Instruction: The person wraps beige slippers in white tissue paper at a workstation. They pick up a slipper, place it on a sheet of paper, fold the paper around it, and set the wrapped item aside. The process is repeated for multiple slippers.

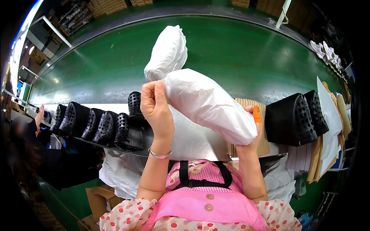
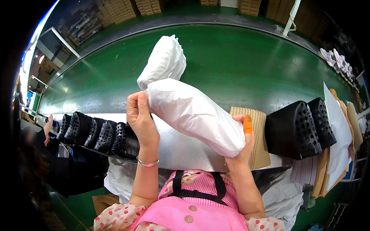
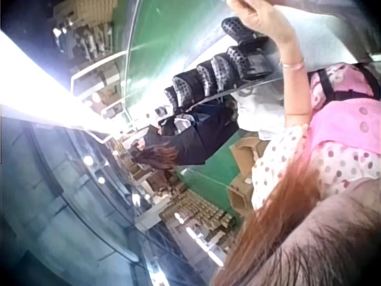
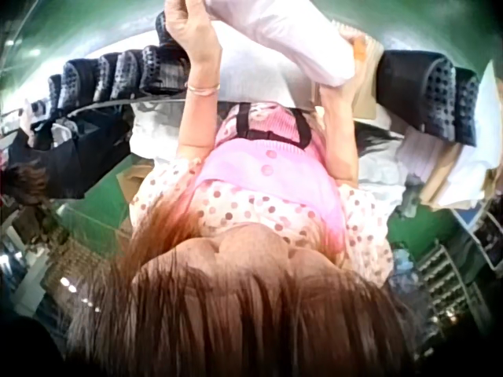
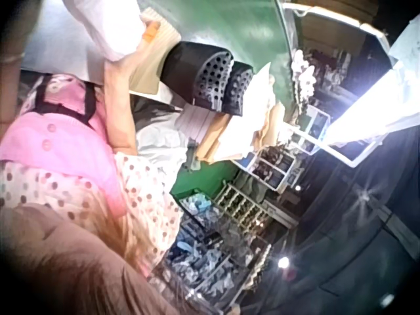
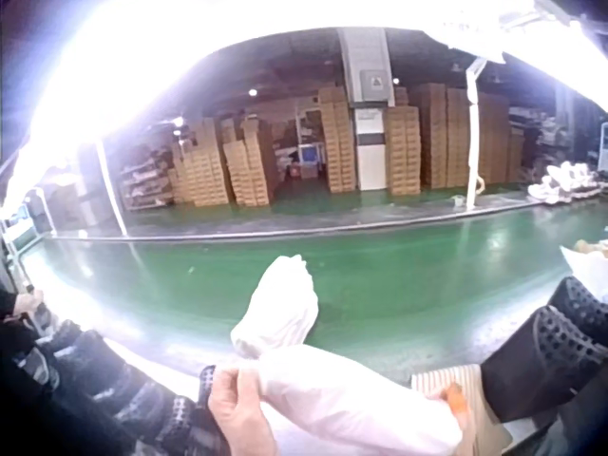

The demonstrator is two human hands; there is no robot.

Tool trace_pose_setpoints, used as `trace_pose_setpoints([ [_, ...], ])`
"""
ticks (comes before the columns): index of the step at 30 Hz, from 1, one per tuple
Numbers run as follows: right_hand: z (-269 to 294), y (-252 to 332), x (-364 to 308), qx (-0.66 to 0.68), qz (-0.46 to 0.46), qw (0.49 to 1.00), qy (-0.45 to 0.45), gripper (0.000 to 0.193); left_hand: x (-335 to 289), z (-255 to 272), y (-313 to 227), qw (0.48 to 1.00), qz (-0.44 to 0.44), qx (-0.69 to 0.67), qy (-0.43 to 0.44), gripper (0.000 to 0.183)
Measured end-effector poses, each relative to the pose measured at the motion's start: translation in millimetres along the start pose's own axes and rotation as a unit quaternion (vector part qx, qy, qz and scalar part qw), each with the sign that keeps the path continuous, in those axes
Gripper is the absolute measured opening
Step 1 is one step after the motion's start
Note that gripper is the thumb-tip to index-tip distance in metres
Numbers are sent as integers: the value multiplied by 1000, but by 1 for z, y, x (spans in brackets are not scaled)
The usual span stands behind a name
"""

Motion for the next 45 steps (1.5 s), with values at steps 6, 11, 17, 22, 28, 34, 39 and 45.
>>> trace_pose_setpoints([
  [6, -5, -2, -6, -14, -41, 999, 0, 27, 10, 6, 25, 998, -55, -2, -40, 20],
  [11, 1, -9, 0, 17, -64, 997, -39, 25, 12, -5, 34, 995, -1, -98, -32, 21],
  [17, 11, -13, 23, 48, -38, 997, -46, 23, -52, -44, 20, 976, 94, -196, -30, 59],
  [22, 9, -26, 23, 44, -4, 997, 68, 16, -49, -55, 25, 974, 89, -204, -38, 61],
  [28, -44, -20, -23, -5, -143, 985, 101, 79, -10, -43, 49, 928, 228, -294, -17, 60],
  [34, -32, -20, -40, -55, -103, 966, 231, 59, -16, -37, 70, 866, 323, -380, 37, 59],
  [39, -39, -16, -43, -15, -100, 967, 232, 38, -33, -51, 78, 858, 368, -354, 52, 56],
  [45, -43, -14, -43, -24, -92, 975, 202, 30, -36, -51, 80, 836, 389, -385, 44, 52],
])
Point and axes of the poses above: each hand's wrist, its own x-axis towards the middle knuckle, its own z-axis out of the back of the hand, y = z × x, the point moved 6 cm from there along x, towards the middle knuckle, and after that the axes turned 3 degrees about y, right-handed, at the moved point
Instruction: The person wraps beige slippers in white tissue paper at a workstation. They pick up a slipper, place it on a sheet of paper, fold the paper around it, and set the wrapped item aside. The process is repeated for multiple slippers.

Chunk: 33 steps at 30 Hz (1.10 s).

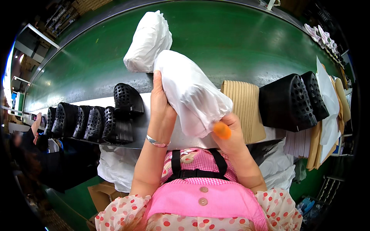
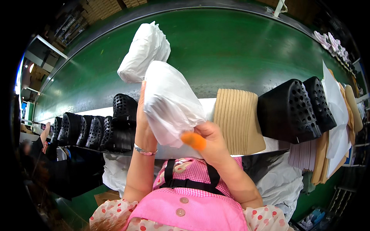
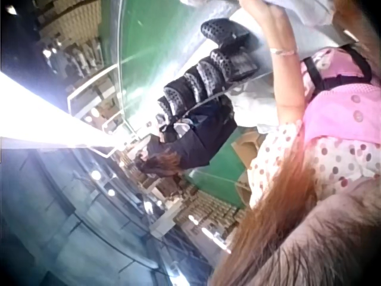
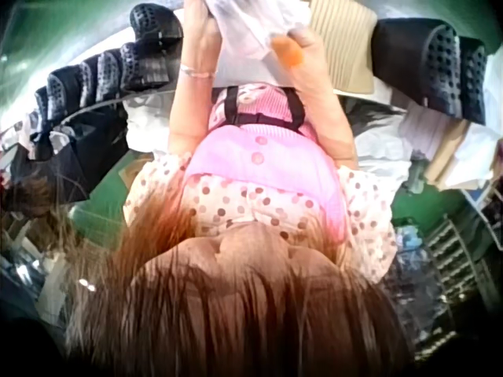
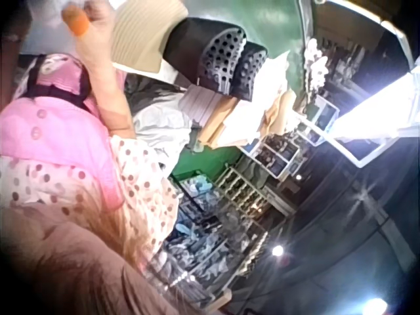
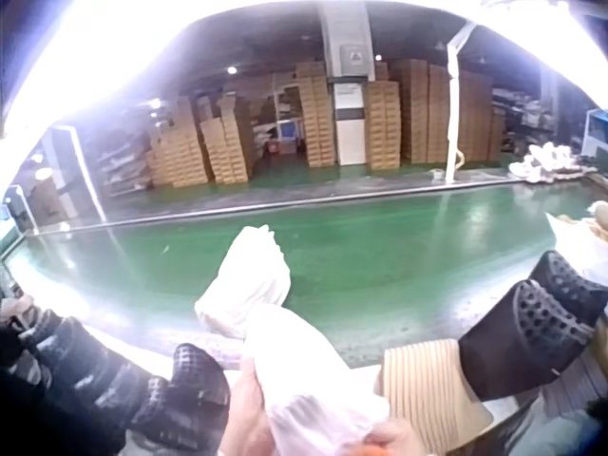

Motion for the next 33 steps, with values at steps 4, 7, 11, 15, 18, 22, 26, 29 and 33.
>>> trace_pose_setpoints([
  [4, -15, 13, -3, -199, 43, 979, 12, 29, -7, -8, 0, 1000, 5, 9, -10, 52],
  [7, -7, 18, -7, -344, 8, 930, 132, 33, 2, 8, 6, 998, 61, -24, -18, 54],
  [11, -16, 17, -8, -272, 14, 949, 157, 36, -3, 5, 9, 996, 88, -23, -5, 55],
  [15, -14, 16, -10, -222, 33, 968, 112, 36, -1, 9, 2, 998, 53, -10, 11, 55],
  [18, -6, 2, -18, -115, 1, 992, 49, 32, -6, 3, 4, 999, 32, 0, 13, 55],
  [22, -3, -9, -20, -133, -38, 988, 66, 27, -5, 7, -5, 1000, 28, 2, 3, 54],
  [26, -16, 13, -12, -329, -57, 920, 204, 39, -14, -17, -36, 995, -41, 86, 33, 51],
  [29, 6, 10, -6, -329, -181, 917, 132, 65, -18, -25, -63, 980, -100, 165, 41, 48],
  [33, -10, 21, 3, -389, -193, 866, 247, 80, -24, -29, -80, 972, -107, 204, 56, 48],
])
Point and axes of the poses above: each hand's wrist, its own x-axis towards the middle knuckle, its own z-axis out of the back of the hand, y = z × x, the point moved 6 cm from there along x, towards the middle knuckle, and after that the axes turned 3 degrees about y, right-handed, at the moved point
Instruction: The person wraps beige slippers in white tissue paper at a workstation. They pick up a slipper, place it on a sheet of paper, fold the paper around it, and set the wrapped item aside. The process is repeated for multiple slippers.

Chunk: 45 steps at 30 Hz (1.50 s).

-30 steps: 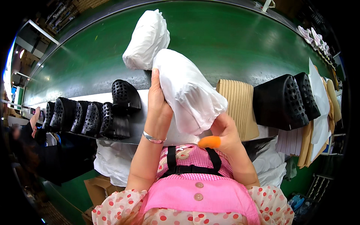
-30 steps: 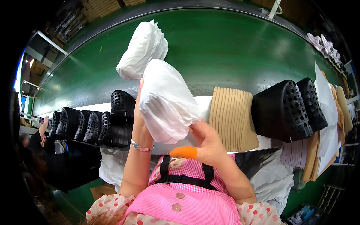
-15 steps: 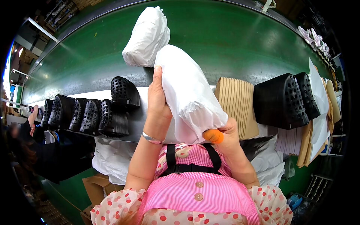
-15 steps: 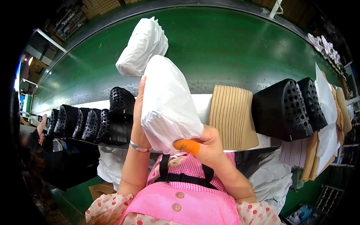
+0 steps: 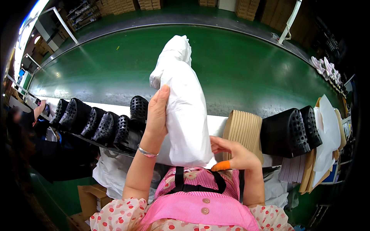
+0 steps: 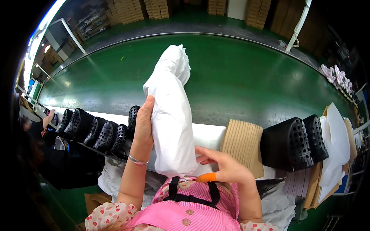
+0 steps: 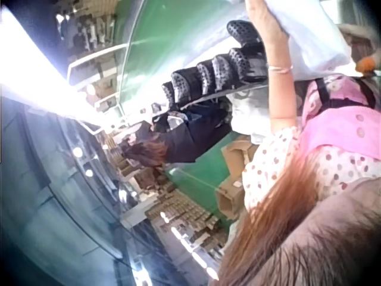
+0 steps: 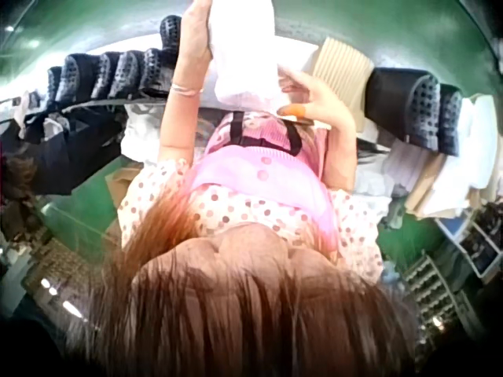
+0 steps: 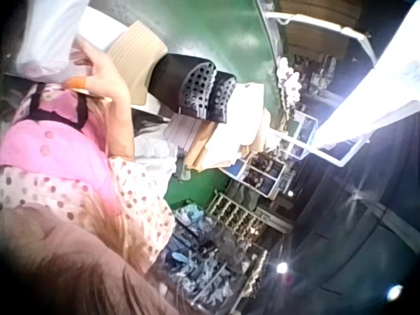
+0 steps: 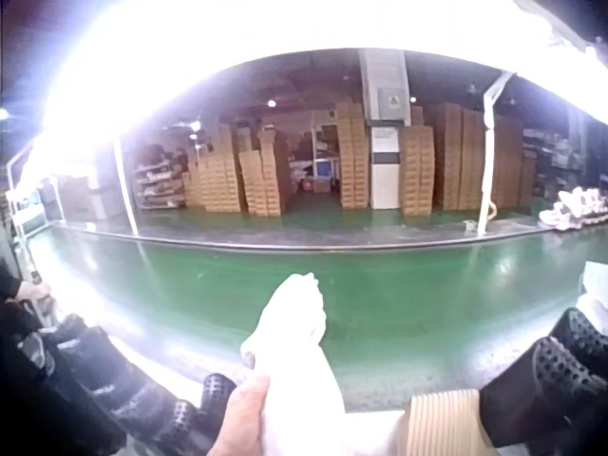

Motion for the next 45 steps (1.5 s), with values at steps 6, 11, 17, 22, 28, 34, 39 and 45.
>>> trace_pose_setpoints([
  [6, 32, 8, 30, 182, 115, 955, -205, 82, -23, -12, 8, 984, 101, 138, 45, 44],
  [11, 9, 25, 48, 96, 119, 950, -272, 62, -56, -16, 31, 953, 84, 286, 60, 45],
  [17, 1, 5, 33, 88, 137, 938, -305, 41, -91, -12, 33, 959, 104, 259, 54, 45],
  [22, -9, 88, -6, -462, 362, 714, -381, 42, -90, -17, 29, 961, 90, 252, 70, 46],
  [28, -24, 70, 32, -502, 205, 802, -251, 24, -96, -25, 32, 963, 75, 246, 85, 44],
  [34, 9, 50, 65, -314, 28, 940, -134, 44, -97, -22, 16, 901, 27, 431, 37, 28],
  [39, 15, 32, 76, -203, -78, 976, -30, 65, -121, -73, -18, 681, -319, 653, 88, 35],
  [45, 19, 15, 75, 6, -199, 973, -116, 68, -115, -64, 5, 751, -212, 618, 94, 51],
])
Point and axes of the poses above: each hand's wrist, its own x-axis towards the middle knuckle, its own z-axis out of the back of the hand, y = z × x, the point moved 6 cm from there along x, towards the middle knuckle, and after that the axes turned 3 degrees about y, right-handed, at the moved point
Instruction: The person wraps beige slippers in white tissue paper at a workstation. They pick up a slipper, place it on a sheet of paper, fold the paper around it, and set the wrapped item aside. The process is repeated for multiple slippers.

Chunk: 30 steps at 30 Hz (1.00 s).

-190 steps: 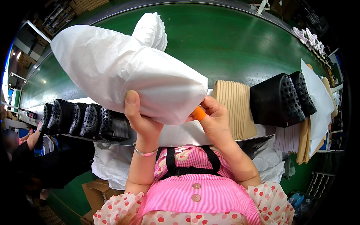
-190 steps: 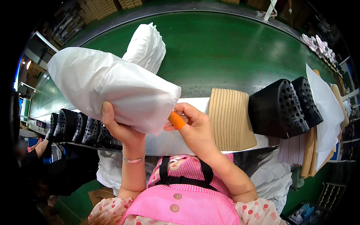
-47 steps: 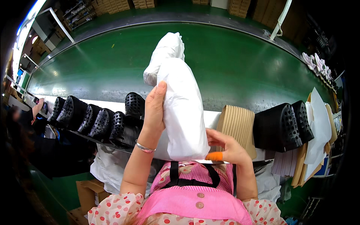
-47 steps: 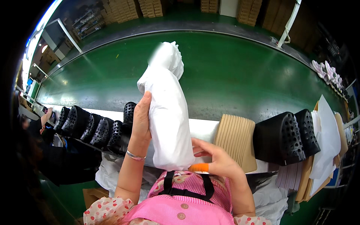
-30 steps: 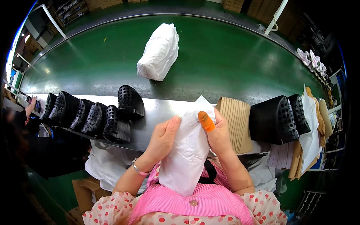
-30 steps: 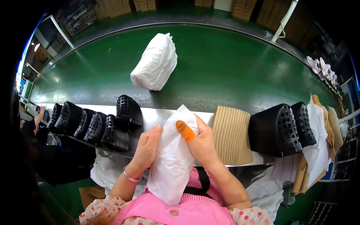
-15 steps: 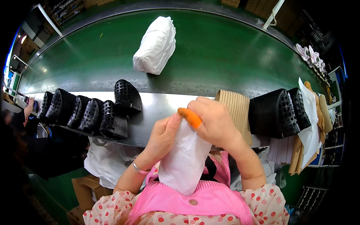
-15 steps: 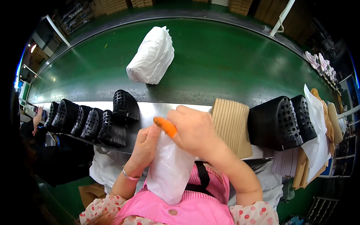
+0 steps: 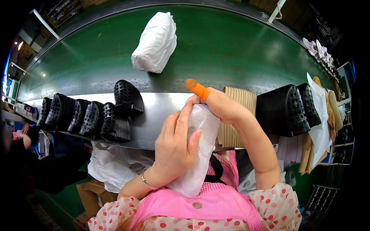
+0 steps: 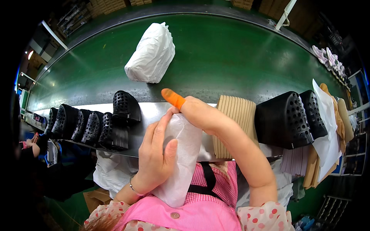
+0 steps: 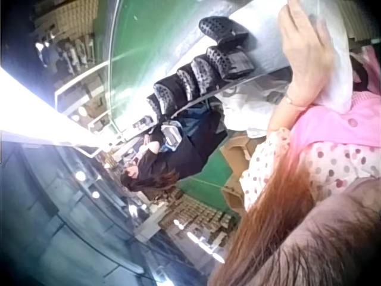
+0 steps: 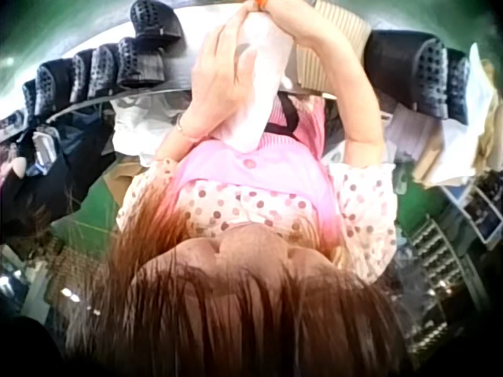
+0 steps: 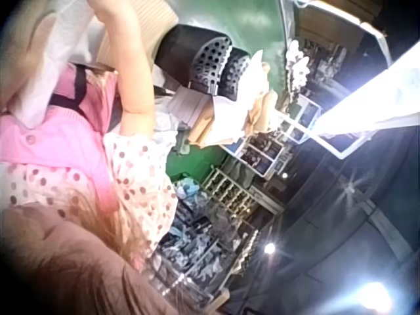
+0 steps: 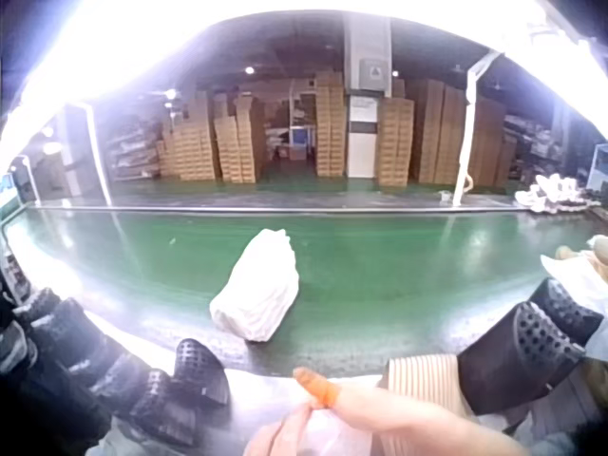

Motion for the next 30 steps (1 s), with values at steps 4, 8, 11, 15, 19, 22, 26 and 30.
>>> trace_pose_setpoints([
  [4, 15, 8, -13, 46, 206, 971, -112, 59, 2, 8, 12, 995, 82, -59, 23, 34],
  [8, -14, 22, -52, -270, 369, 876, -153, 32, -3, -1, 30, 965, 147, -205, 74, 29],
  [11, -8, 14, -47, -257, 290, 909, -153, 22, -6, -9, 43, 935, 210, -254, 132, 34],
  [15, 51, 4, -20, -42, 231, 946, -223, 26, 7, 16, 60, 954, 106, -276, 59, 55],
  [19, 99, 32, 8, 18, 180, 942, -283, 36, 9, 57, 38, 984, 38, -166, 46, 107],
  [22, 97, 74, 30, 52, 180, 943, -274, 42, 27, 69, 17, 999, -14, -47, -15, 116],
  [26, 99, 135, 71, 50, 208, 949, -231, 43, 65, 82, 43, 992, -25, -5, -125, 105],
  [30, 111, 192, 133, 16, 298, 936, -188, 38, 111, 90, 92, 956, 29, -227, -185, 87],
])
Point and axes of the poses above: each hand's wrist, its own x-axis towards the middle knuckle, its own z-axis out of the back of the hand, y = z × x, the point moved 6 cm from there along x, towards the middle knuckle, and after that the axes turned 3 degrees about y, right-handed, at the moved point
